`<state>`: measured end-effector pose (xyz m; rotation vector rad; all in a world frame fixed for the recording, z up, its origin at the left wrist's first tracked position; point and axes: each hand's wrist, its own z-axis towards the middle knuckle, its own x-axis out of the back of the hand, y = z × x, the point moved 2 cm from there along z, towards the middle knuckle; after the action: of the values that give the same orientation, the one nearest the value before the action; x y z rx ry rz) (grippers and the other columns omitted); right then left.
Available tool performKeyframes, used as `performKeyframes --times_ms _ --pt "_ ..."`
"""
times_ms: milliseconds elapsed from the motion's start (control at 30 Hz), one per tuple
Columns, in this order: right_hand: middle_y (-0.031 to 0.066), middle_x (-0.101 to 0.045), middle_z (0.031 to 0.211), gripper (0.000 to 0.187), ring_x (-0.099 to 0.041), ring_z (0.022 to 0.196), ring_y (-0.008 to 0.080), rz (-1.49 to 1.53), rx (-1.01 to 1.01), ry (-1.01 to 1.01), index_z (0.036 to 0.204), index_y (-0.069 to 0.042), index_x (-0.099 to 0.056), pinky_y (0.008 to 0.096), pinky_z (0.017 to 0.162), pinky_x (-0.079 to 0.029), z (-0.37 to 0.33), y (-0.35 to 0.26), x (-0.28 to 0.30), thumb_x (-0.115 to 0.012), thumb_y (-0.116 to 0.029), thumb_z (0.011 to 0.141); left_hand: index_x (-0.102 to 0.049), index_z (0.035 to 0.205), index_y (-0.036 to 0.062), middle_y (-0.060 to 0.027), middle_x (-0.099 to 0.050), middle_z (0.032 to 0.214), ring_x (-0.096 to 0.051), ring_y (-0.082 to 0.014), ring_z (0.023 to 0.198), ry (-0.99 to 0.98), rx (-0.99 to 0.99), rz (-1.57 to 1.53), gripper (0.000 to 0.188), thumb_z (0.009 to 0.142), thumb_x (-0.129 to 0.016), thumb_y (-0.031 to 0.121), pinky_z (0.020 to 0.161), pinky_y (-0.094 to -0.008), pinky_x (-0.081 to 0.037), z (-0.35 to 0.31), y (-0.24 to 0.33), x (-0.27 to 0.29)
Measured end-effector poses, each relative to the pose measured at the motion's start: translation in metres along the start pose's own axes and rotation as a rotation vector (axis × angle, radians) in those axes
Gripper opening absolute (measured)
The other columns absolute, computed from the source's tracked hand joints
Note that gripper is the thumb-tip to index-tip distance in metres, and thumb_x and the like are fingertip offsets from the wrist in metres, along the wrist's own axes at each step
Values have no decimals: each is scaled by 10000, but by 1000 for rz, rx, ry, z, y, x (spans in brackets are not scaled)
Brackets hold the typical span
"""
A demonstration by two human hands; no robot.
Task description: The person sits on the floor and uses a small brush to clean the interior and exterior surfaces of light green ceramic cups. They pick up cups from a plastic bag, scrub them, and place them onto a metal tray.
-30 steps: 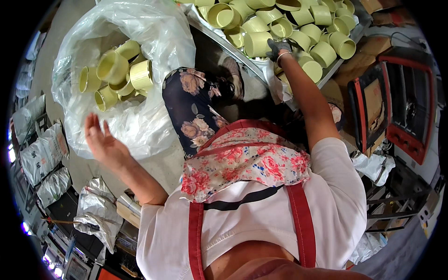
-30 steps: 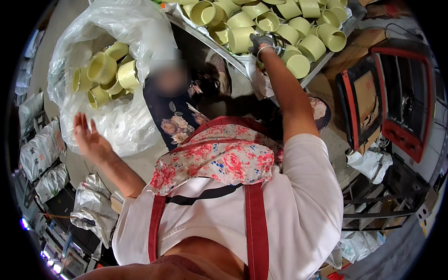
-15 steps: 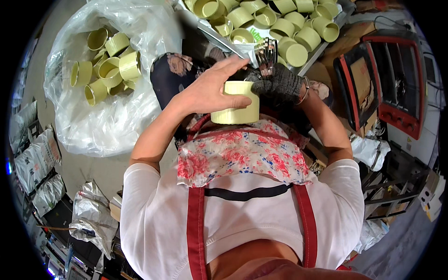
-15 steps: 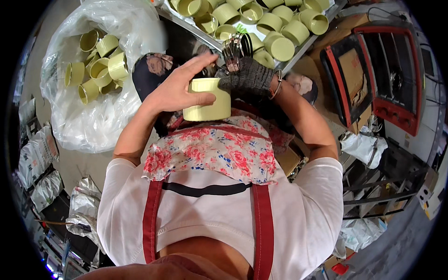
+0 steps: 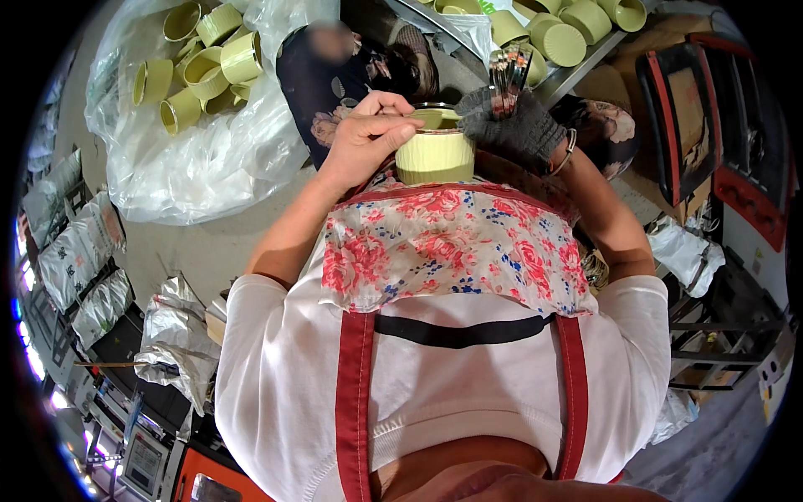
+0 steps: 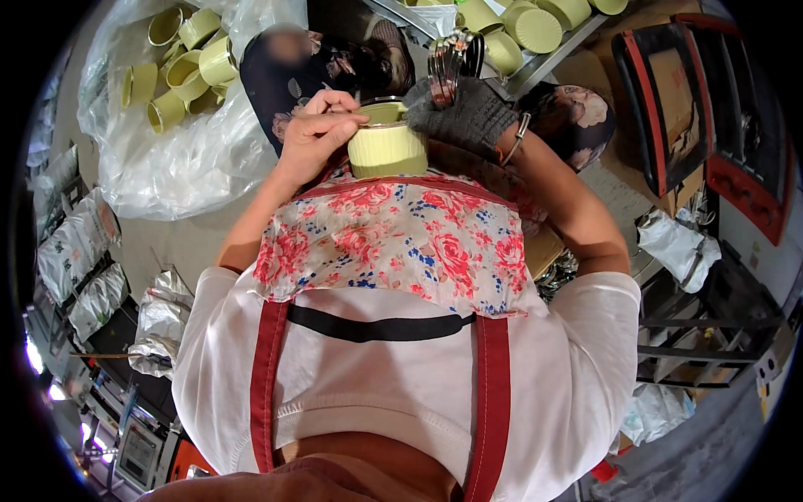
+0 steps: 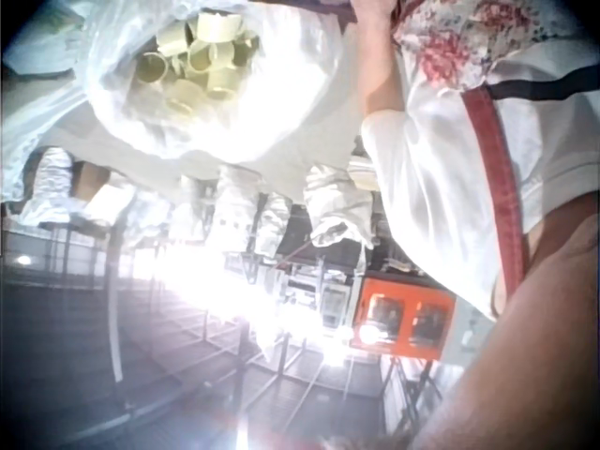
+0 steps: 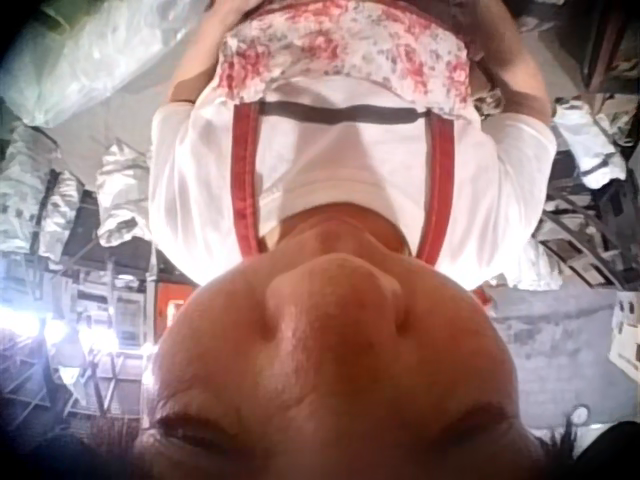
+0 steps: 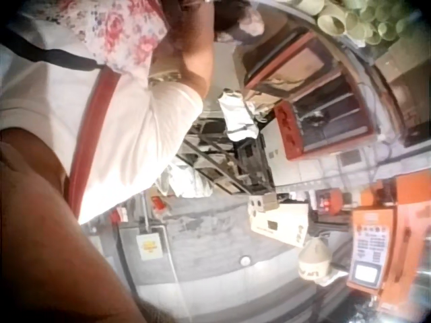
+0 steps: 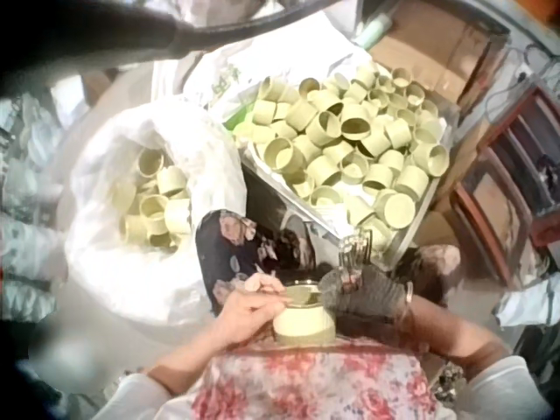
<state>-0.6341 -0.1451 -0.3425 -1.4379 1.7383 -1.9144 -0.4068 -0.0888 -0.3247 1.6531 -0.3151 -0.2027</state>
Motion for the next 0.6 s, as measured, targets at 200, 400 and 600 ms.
performKeyframes --times_ms 200,400,600 --pt "59 -547 838 213 -519 736 199 183 57 -43 952 -70 -563 295 660 -447 -13 22 -6 -532 -217 800 -623 957 11 -69 -482 1156 -461 -189 1064 243 50 -201 219 751 -644 82 886 -289 -373 7 -23 -7" --pt "49 -584 858 242 -547 756 128 415 74 202 995 -104 -578 282 647 -453 -30 -14 -4 -616 -144 760 -401 1211 -4 -106 -504 1146 -494 -187 1059 -58 513 -853 446 834 -496 213 917 -317 -387 9 12 -12" --pt "22 -613 810 344 -558 659 75 663 -627 157 1039 4 -563 196 558 -448 -36 -24 -5 -651 -111 727 -470 1120 -12 -119 -550 1076 -539 -189 971 60 458 -828 337 829 -436 155 871 -308 -416 14 12 -11"
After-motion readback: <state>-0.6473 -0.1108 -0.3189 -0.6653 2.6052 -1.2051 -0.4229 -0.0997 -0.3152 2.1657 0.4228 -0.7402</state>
